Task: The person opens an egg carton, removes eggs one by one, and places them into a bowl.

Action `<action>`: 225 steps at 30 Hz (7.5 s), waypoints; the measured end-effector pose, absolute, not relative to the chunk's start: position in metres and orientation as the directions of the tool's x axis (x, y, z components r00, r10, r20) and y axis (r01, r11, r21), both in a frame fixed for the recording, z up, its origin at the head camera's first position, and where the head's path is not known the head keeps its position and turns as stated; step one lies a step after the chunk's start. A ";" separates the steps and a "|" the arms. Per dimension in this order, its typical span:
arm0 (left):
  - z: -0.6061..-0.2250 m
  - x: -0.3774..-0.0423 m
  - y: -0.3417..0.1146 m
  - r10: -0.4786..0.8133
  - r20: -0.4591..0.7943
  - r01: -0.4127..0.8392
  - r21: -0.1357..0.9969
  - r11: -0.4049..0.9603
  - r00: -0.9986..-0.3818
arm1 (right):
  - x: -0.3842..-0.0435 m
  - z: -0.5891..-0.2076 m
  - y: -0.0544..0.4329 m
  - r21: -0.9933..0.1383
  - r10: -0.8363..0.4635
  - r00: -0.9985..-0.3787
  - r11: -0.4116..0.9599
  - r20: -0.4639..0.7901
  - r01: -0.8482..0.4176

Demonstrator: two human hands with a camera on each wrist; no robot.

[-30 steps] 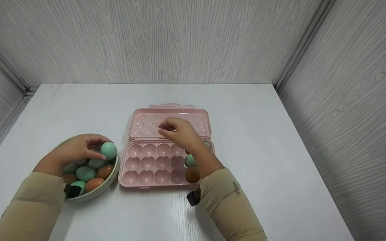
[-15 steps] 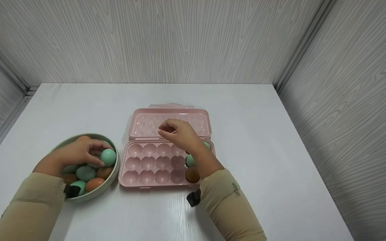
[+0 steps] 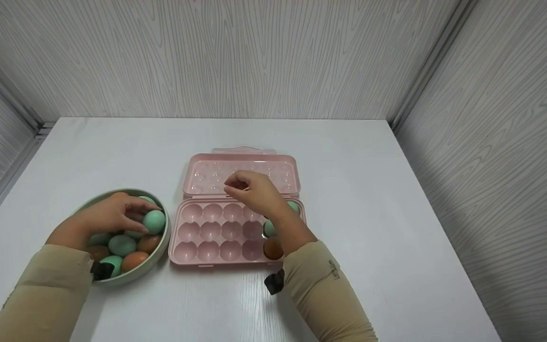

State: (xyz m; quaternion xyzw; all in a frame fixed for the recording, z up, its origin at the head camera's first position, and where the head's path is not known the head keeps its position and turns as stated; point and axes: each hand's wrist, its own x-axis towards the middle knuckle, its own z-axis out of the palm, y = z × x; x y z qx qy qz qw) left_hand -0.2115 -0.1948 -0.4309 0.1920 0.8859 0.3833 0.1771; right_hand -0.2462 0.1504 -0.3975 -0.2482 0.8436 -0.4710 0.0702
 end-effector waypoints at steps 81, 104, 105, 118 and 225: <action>-0.383 -0.192 -0.126 0.340 0.034 0.094 0.982 0.161 -0.940 | -0.212 -0.454 0.236 -0.524 -0.740 -0.662 0.612 -0.117 -0.591; -0.376 -0.189 -0.117 0.351 0.012 0.082 0.979 0.185 -0.936 | -0.226 -0.410 0.215 -0.713 -0.645 -0.760 0.496 0.081 -0.497; -0.373 -0.186 -0.114 0.357 0.016 0.088 0.978 0.189 -0.934 | -0.227 -0.406 0.212 -0.724 -0.628 -0.772 0.488 0.096 -0.487; -0.360 -0.182 -0.099 0.435 0.046 0.141 0.972 0.190 -0.899 | -0.227 -0.359 0.149 -0.782 -0.594 -0.781 0.387 0.193 -0.488; -0.402 -0.188 -0.236 0.134 -0.383 -0.202 0.716 0.668 -0.914 | -0.238 -0.385 0.169 -0.771 -0.537 -0.843 0.523 0.034 -0.364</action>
